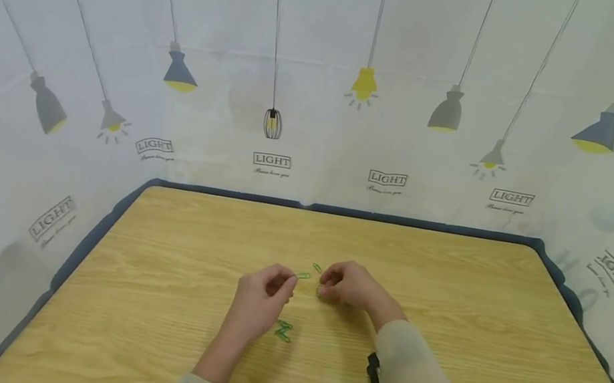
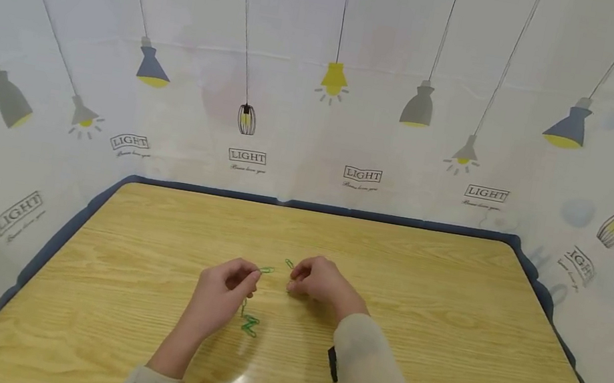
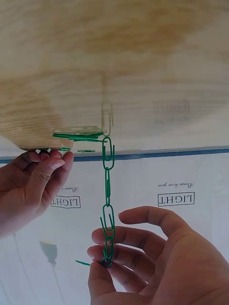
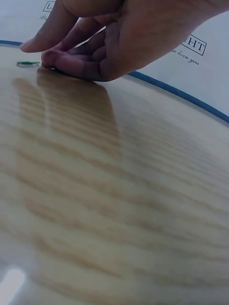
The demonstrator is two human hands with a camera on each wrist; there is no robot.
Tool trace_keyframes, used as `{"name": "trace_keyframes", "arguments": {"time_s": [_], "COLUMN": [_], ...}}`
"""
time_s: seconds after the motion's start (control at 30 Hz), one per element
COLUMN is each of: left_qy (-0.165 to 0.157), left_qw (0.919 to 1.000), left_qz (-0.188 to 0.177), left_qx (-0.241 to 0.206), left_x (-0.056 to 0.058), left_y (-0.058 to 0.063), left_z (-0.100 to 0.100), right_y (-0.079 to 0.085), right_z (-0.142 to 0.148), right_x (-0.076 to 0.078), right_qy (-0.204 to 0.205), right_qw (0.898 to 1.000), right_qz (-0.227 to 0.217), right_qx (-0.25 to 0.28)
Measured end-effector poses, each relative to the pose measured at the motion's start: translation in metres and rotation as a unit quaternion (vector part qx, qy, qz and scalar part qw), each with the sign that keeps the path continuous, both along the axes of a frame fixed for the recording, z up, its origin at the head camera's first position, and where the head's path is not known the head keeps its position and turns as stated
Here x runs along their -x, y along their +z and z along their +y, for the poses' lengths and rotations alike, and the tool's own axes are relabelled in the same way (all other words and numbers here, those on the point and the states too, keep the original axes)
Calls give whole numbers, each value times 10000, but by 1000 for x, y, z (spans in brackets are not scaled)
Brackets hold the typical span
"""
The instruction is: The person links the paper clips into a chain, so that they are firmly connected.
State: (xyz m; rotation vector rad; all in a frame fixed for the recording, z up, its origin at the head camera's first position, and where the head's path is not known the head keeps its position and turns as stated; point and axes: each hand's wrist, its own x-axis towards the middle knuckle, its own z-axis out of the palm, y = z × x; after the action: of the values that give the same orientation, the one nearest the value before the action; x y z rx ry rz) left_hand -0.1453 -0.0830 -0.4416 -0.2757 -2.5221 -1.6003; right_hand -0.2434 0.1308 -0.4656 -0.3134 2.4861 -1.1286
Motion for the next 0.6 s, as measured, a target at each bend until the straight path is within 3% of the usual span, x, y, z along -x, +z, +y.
{"name": "trace_keyframes", "arguments": {"time_s": [0.33,0.6], "left_qy": [16,88], "left_qw": [10000,10000], "left_qz": [14,16], "left_qx": [-16,-25], "left_x": [-1,-1], "left_y": [-3,-3], "left_z": [-1,-4], "right_y": [-5,-6], "right_z": [-2,-7], "right_x": [-2,-1], "right_qy": [-424,-543], "right_qw": [9990,9984], "right_qz": [-112,-168], "right_qx": [-56,-20]}}
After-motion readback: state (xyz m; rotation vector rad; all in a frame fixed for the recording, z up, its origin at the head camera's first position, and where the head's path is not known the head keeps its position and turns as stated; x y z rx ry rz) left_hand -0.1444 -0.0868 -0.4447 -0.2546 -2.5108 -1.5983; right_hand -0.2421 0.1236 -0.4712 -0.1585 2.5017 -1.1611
